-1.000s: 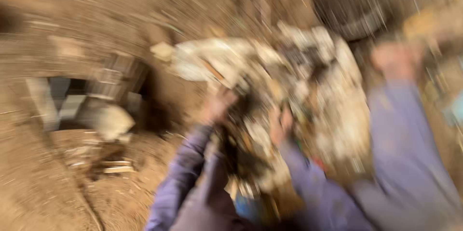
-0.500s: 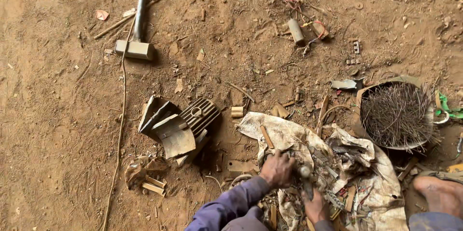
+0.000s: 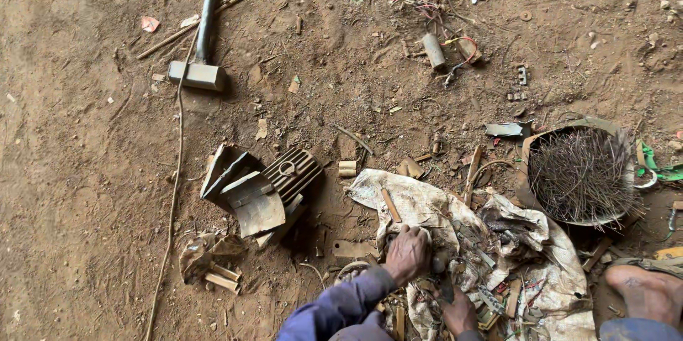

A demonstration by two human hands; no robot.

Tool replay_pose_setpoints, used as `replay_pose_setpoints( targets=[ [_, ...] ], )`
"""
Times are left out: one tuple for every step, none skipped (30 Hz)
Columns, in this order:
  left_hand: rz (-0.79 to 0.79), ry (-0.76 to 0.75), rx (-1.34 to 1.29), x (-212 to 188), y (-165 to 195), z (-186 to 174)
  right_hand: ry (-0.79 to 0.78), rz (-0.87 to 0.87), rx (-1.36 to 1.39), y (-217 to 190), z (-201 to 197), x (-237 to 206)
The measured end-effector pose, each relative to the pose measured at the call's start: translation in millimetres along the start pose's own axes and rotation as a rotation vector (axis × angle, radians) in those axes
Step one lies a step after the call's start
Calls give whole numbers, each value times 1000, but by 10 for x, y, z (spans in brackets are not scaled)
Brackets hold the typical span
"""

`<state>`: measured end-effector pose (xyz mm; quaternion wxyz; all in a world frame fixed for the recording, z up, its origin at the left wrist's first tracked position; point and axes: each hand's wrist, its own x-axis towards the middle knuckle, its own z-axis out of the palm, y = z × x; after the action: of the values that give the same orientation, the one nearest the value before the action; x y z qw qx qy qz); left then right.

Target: The person sits on the ground and dismantles scrap electric motor components, using a screwdriver to pry and unscrew parts from motor housings and using a hammer to strike and separate pieces. They sort through the debris pile on a cloth, handling metal housings, coils, and small hardware, and set disassembled pieces aside.

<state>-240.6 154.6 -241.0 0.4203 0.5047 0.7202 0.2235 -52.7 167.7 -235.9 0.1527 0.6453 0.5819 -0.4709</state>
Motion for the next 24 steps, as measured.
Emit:
replay_pose_setpoints(
  targets=[
    [58,70,-13,-43,38,-6,2,-9,12,-23,-15,-13],
    [113,141,-30,-68,71,-5,-11,24,9,-52,-35,-25],
    [167,213,-47,-82,88,0,-24,56,6,-82,-51,-40],
    [171,221,53,-76,92,12,-36,84,6,-113,-67,-55],
    [173,231,152,-54,75,30,-30,37,23,-138,-81,-71],
    [173,239,247,-28,49,59,-24,-8,38,-157,-89,-86],
    [264,345,324,9,4,89,-11,-50,55,-162,-94,-100],
    [314,380,361,33,-33,134,32,-119,-18,-160,-104,-99],
    [308,332,342,73,-76,174,70,-165,-90,-138,-108,-97],
    [301,286,323,97,-114,218,54,-101,-77,-96,-113,-79],
    [283,220,299,127,-142,242,5,19,89,-49,-96,-64],
    [259,170,280,173,-159,242,-48,49,-96,17,-110,-26],
    [233,119,253,209,-150,216,22,-30,-75,76,-86,4],
    [198,74,227,262,-132,177,38,-64,-40,120,-89,32],
    [143,14,200,326,-112,131,66,-119,19,142,-90,45],
    [78,-49,175,371,-62,55,94,-183,85,171,-88,64],
    [-3,-115,145,441,-6,-41,111,-246,143,187,-80,77],
    [-99,-221,192,499,64,-121,110,-248,143,171,-85,69],
    [-192,-329,239,583,123,-197,115,-258,137,145,-101,63],
    [-298,-457,313,649,182,-243,98,-182,65,111,-115,50],
    [-88,-323,329,706,222,-274,159,-244,22,78,-135,37],
    [121,-185,340,745,234,-296,219,-310,-21,44,-154,28],
    [332,-45,349,777,231,-300,280,-377,-65,15,-177,19],
    [425,-23,290,799,212,-288,236,-319,-57,-5,-198,9]
  ],
)
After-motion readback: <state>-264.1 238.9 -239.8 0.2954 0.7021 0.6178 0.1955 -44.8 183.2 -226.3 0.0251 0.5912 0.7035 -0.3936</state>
